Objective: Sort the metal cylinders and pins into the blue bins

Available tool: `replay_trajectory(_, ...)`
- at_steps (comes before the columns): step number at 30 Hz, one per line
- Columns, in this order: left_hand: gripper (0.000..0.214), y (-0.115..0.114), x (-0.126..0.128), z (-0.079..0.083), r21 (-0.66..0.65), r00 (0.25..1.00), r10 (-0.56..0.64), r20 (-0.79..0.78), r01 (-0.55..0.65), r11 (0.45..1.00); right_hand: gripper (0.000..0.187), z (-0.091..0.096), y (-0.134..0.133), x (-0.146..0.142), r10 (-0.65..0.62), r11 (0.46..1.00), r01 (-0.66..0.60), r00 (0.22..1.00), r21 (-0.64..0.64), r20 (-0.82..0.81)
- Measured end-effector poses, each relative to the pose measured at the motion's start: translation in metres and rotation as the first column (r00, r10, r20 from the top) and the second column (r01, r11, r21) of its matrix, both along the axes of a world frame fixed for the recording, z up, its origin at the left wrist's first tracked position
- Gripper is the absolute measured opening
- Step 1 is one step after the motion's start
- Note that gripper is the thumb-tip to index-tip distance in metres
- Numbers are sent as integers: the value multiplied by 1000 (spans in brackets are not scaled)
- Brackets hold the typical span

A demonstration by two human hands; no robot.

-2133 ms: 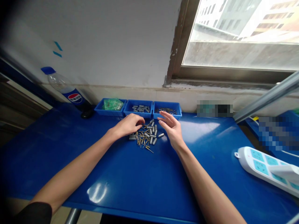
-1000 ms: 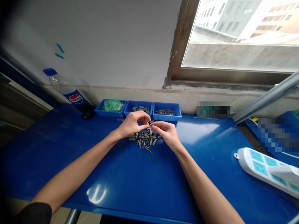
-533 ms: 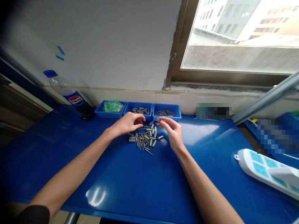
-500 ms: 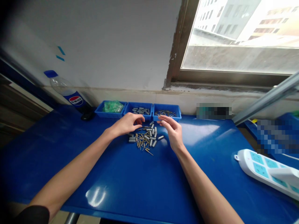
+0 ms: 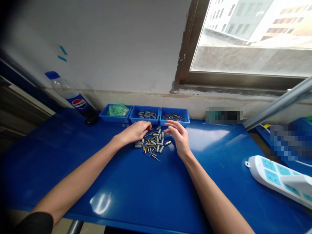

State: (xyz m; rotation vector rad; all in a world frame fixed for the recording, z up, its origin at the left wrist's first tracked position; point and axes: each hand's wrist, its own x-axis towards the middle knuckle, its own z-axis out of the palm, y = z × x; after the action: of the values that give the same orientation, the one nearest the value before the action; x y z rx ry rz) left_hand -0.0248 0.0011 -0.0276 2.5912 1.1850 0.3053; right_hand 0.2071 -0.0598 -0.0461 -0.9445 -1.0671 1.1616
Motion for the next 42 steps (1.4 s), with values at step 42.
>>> replay_trajectory(42,25,-9,0,17,-84,993,-31,111,41,996,45,-5,2,2,-26,999,23,995,33,92)
